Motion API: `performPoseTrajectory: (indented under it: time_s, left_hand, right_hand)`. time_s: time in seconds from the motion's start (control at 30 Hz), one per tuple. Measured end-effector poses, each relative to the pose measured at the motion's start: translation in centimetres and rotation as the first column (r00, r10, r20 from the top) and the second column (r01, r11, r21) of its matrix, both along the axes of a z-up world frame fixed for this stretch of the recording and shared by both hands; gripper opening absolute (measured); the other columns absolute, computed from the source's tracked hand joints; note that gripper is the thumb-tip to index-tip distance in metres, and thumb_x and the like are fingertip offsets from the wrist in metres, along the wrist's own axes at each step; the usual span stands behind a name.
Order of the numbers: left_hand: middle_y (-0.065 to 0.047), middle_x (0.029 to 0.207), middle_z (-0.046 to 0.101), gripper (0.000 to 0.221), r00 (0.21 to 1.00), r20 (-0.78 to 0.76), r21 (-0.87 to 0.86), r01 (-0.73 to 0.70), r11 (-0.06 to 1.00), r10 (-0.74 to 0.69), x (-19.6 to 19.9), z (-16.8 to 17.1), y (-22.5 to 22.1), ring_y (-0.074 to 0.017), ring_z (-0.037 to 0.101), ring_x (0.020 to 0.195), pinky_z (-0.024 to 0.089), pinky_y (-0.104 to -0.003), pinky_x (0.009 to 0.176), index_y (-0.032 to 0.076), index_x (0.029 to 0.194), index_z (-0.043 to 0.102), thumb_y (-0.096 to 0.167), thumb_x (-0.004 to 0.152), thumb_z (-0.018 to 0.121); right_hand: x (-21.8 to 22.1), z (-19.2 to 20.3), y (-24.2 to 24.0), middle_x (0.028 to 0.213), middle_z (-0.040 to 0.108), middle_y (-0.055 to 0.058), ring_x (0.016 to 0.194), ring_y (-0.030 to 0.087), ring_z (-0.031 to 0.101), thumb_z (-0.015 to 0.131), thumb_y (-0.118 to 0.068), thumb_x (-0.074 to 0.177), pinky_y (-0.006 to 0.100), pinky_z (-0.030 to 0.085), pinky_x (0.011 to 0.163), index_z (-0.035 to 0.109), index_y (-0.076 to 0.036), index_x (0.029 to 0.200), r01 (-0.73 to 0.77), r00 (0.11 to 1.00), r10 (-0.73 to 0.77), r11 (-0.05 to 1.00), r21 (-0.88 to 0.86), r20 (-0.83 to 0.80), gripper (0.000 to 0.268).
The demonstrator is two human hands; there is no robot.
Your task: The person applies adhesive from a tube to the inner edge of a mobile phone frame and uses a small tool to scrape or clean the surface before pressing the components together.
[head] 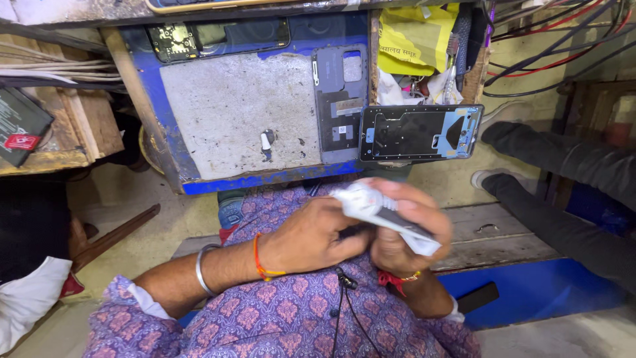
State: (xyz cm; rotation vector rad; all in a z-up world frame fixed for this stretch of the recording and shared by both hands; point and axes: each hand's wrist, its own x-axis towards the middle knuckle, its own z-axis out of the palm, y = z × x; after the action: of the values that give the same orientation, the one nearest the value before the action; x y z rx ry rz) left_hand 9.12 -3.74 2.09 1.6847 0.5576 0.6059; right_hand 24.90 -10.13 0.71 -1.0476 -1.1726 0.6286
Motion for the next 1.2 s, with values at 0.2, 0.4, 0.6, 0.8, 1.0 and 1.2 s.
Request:
performPoseTrajectory:
  time_s: [0.2, 0.4, 0.6, 0.8, 1.0, 1.2]
  left_hand:
    - [-0.006, 0.109, 0.073, 0.027, 0.976, 0.219, 0.219, -0.065, 0.973, 0.015, -0.9, 0.4, 2.6, -0.0256, 0.069, 0.105, 0.053, -0.041, 0.092, 0.011, 0.097, 0.068, 0.024, 0.085, 0.088]
    - [-0.015, 0.149, 0.057, 0.096, 0.919, -0.02, 0.461, -0.34, 0.82, 0.393, -1.0, -3.4, 6.0, -0.0378, 0.042, 0.147, 0.036, -0.05, 0.126, 0.006, 0.151, 0.032, 0.04, 0.085, 0.094]
    - [-0.007, 0.161, 0.051, 0.115, 0.932, -0.059, 0.388, -0.308, 0.869, 0.357, -0.2, -4.8, 5.6, -0.0355, 0.027, 0.162, 0.026, -0.049, 0.132, 0.007, 0.161, 0.009, 0.033, 0.089, 0.095]
    - [-0.007, 0.159, 0.054, 0.11, 0.939, -0.034, 0.402, -0.302, 0.864, 0.344, 0.1, -5.1, 5.9, -0.0335, 0.031, 0.156, 0.028, -0.048, 0.131, 0.009, 0.162, 0.007, 0.027, 0.095, 0.093]
    - [-0.009, 0.155, 0.056, 0.11, 0.945, -0.007, 0.392, -0.299, 0.87, 0.328, 0.3, -5.3, 6.1, -0.0343, 0.037, 0.157, 0.033, -0.048, 0.129, 0.009, 0.16, 0.008, 0.025, 0.093, 0.093]
    - [-0.009, 0.155, 0.057, 0.109, 0.945, 0.021, 0.383, -0.31, 0.87, 0.327, 0.3, -5.5, 6.2, -0.032, 0.037, 0.153, 0.033, -0.048, 0.129, 0.011, 0.16, 0.008, 0.026, 0.094, 0.093]
  right_hand:
    - [5.4, -0.4, 2.5, 0.134, 0.065, 0.025, 0.121, 0.03, 0.068, 0.068, -0.018, 0.112, 0.039, 0.056, 0.111, 0.051, 0.004, 0.133, 0.236, 0.967, -0.218, 0.961, -0.142, 0.134, 0.035]
    - [4.1, -0.6, 3.4, 0.122, 0.069, 0.024, 0.116, 0.029, 0.072, 0.069, -0.014, 0.111, 0.037, 0.058, 0.107, 0.054, 0.005, 0.129, 0.177, 0.941, -0.105, 0.963, -0.202, 0.323, 0.03]
    - [4.2, -0.9, 4.4, 0.121, 0.068, 0.023, 0.115, 0.027, 0.071, 0.067, -0.018, 0.114, 0.035, 0.059, 0.104, 0.054, 0.003, 0.13, 0.186, 0.944, -0.115, 0.959, -0.212, 0.308, 0.029]
    - [4.4, -1.3, 4.6, 0.12, 0.068, 0.023, 0.113, 0.028, 0.073, 0.066, -0.019, 0.114, 0.035, 0.061, 0.101, 0.052, 0.002, 0.13, 0.188, 0.928, -0.105, 0.96, -0.205, 0.359, 0.03]
    - [4.4, -1.6, 4.6, 0.12, 0.068, 0.024, 0.113, 0.028, 0.073, 0.066, -0.019, 0.114, 0.034, 0.06, 0.101, 0.052, 0.002, 0.13, 0.201, 0.919, -0.112, 0.958, -0.205, 0.378, 0.029]
    - [4.2, -1.8, 4.7, 0.12, 0.069, 0.023, 0.115, 0.028, 0.073, 0.066, -0.018, 0.114, 0.034, 0.061, 0.101, 0.053, 0.002, 0.13, 0.214, 0.915, -0.125, 0.956, -0.2, 0.383, 0.029]
